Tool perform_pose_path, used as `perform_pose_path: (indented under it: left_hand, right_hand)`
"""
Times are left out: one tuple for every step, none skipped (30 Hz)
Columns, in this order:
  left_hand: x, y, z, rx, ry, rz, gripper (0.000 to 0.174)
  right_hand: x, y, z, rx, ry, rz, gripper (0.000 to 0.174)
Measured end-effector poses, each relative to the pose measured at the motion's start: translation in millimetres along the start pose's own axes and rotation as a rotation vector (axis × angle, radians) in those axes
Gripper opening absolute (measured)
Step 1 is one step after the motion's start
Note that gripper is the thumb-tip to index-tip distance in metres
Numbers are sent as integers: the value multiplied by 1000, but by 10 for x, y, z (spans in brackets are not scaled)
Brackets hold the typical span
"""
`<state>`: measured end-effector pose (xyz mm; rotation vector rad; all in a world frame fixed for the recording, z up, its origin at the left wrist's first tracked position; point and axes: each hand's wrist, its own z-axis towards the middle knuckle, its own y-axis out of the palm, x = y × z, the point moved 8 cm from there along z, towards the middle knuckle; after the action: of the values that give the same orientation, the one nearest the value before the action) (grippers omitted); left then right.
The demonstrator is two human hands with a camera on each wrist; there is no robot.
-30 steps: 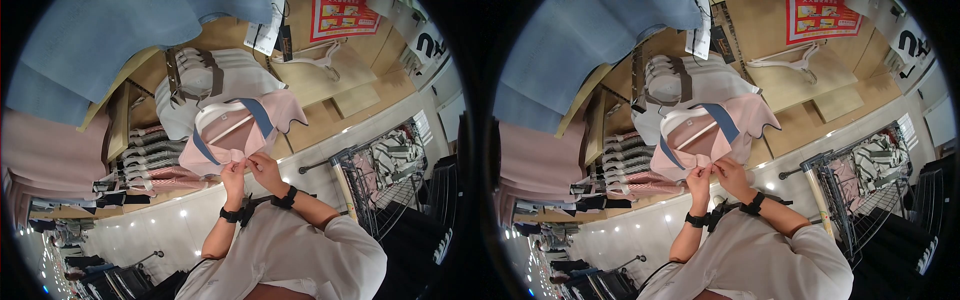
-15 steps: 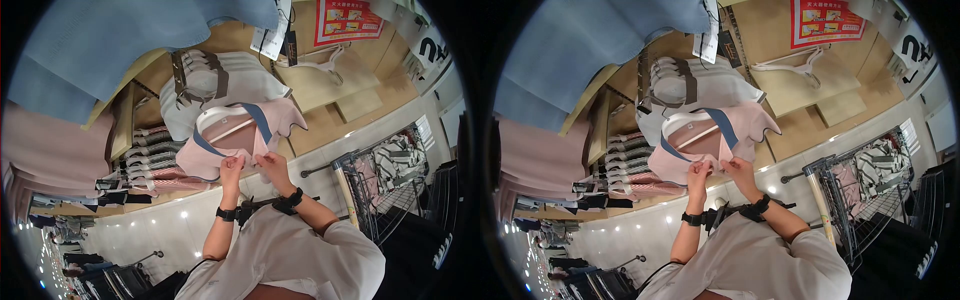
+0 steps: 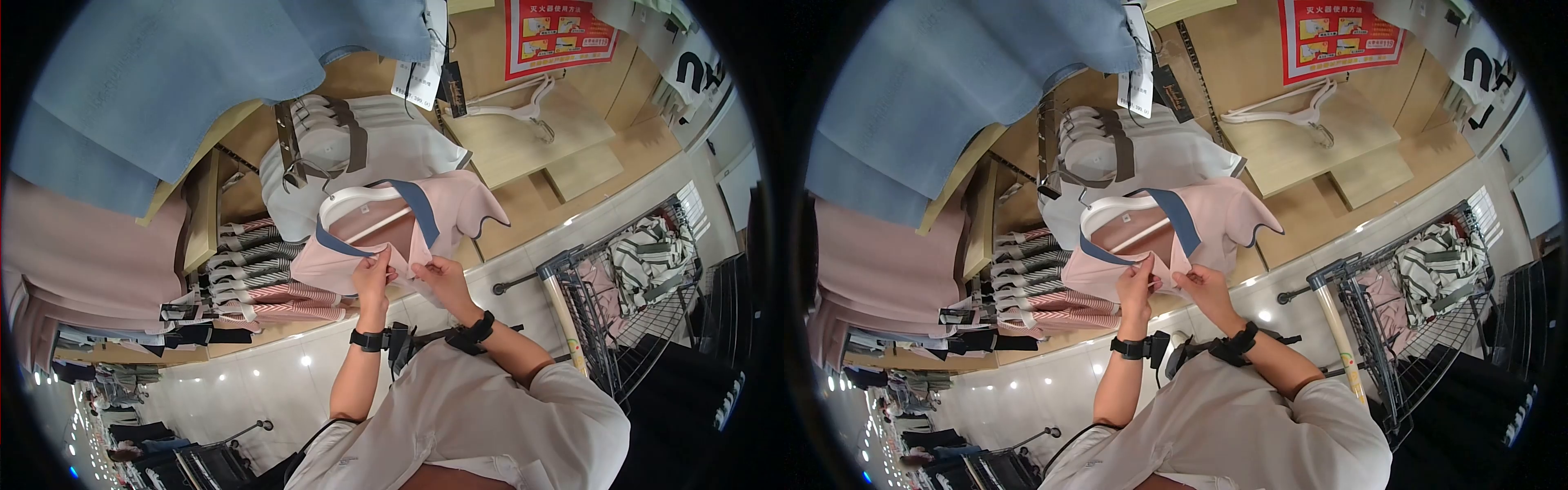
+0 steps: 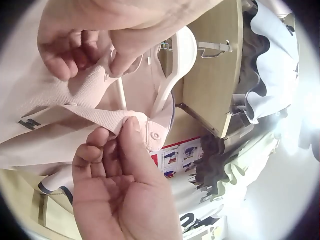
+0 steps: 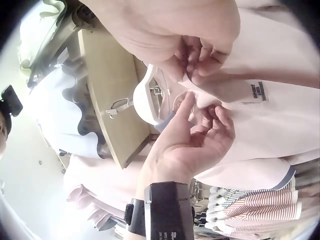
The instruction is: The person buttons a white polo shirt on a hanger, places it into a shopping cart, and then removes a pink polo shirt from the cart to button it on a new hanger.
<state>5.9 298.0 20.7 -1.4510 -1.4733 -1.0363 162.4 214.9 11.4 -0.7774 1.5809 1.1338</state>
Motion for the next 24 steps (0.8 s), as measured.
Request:
perform_pose_path:
  left_hand:
    - [-9, 13, -14, 8, -48, 25, 32]
    - [-35, 19, -27, 18, -97, 48, 31]
    - [-43, 28, -27, 17, -98, 49, 31]
    - [-45, 46, -23, 2, -81, 22, 30]
    - [-50, 56, -18, -12, -65, -5, 29]
    - [-85, 46, 7, -12, -65, -5, 29]
    - [-94, 35, 43, -17, -18, -52, 28]
    - [-48, 36, 19, -21, 28, -98, 28]
    - [-40, 39, -11, -21, 26, -96, 28]
    - [-9, 52, -49, -24, 56, -104, 26]
    - [25, 66, -97, -26, 85, -111, 23]
    - [-2, 69, -118, -25, 84, -110, 23]
    - [20, 82, -146, -31, 147, -74, 22]
    - [28, 89, -184, -36, 207, -37, 20]
    - [-21, 82, -201, -33, 202, -36, 20]
    - [-62, 71, -199, -30, 201, -52, 19]
    - [-39, 81, -210, -28, 202, -69, 18]
    - [-18, 88, -228, -26, 204, -69, 18]
    - [-29, 97, -249, -36, 168, -116, 17]
    - [-19, 112, -283, -46, 131, -163, 17]
    - [-1, 110, -312, -45, 129, -162, 17]
    - [9, 122, -334, -59, 117, -191, 17]
    - [14, 139, -338, -76, 106, -219, 16]
    - [-13, 126, -331, -76, 106, -219, 16]
  right_hand:
    - [3, -4, 3, 1, 0, 1, 19]
    - [7, -2, 3, -6, 0, -3, 20]
    - [7, 2, 3, -14, 1, -7, 20]
    - [6, 2, 2, -13, 3, -6, 20]
    - [-11, 6, 0, -11, -5, 9, 21]
    - [-25, 6, 7, -9, -14, 24, 22]
    - [1, -9, 25, -8, -14, 24, 22]
    - [20, -28, 29, -2, -23, -23, 23]
    - [32, -42, 37, 2, -35, -70, 24]
    - [51, -50, 40, 3, -35, -70, 24]
    - [37, -53, 22, 18, -14, -102, 23]
    - [25, -49, 8, 33, 7, -134, 23]
    - [1, -26, 5, 33, 8, -133, 23]
    - [-9, -4, -16, 46, 16, -185, 22]
    - [-16, 20, -39, 57, 25, -236, 21]
    - [-29, 62, -49, 55, 28, -235, 21]
    - [-68, 81, -43, 85, 1, -155, 20]
    - [-109, 83, -41, 113, -25, -76, 20]
    - [-143, 92, -42, 110, -24, -75, 20]
    - [-179, 82, -48, 127, -18, -65, 20]
    - [-189, 68, -58, 145, -10, -55, 20]
    - [-166, 56, -54, 144, -8, -55, 20]
    - [-138, 43, -35, 133, 0, -75, 19]
    - [-114, 40, -28, 123, 8, -95, 19]
